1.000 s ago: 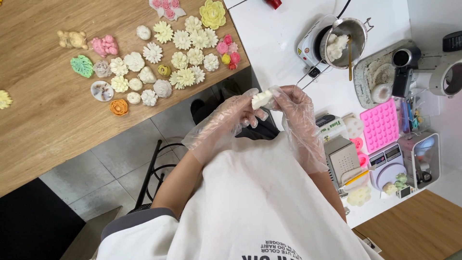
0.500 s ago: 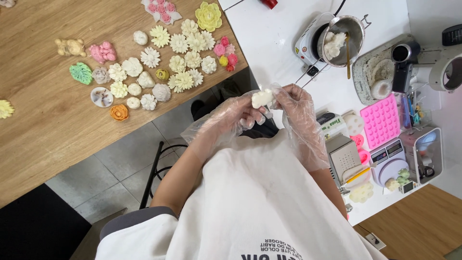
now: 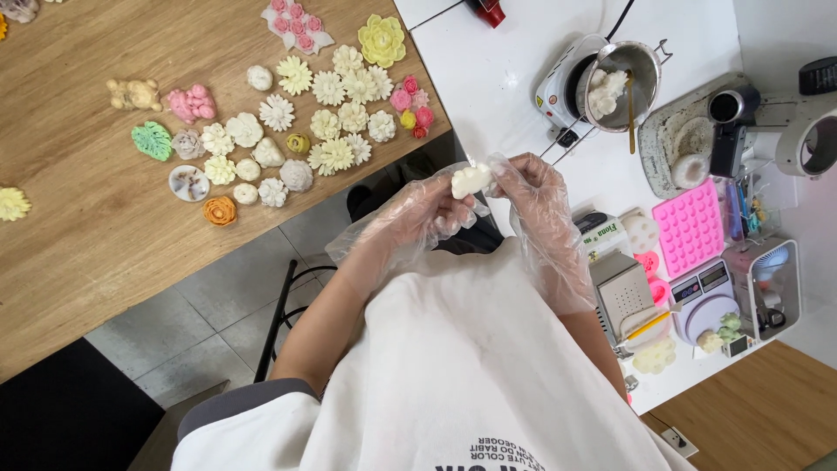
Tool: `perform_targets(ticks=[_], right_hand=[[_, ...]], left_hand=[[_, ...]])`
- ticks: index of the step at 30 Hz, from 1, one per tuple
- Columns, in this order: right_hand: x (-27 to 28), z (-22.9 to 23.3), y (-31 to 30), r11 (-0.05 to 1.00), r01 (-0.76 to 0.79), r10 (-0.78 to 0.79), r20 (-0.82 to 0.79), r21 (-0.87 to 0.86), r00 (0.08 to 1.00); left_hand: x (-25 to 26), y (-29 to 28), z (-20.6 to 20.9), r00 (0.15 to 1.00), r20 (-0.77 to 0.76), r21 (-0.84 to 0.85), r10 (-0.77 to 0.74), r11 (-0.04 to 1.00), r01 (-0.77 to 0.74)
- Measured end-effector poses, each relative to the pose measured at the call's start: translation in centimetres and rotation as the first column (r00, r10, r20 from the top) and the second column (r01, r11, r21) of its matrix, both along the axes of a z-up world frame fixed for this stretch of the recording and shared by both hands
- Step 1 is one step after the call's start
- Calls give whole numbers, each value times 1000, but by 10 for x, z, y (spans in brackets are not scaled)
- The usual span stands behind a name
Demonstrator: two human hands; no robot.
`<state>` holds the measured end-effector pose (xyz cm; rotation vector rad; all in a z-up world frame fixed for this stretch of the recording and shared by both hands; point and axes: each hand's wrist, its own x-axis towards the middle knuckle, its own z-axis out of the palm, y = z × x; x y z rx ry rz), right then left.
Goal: Preparing wax and placing it into flower-shaped molds.
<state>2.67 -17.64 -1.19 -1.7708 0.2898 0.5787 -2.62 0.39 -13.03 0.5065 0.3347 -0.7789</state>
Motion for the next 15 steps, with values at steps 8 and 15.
perform_targets(ticks=[8, 15], right_hand=[[1, -5, -6, 996, -45, 40, 63, 71, 997], [4, -8, -1, 994, 34, -38, 29, 105, 999]], left_hand=[[13, 11, 43, 999, -21, -90, 33, 995, -35], [4, -3, 0, 988, 96, -299, 118, 951, -85]])
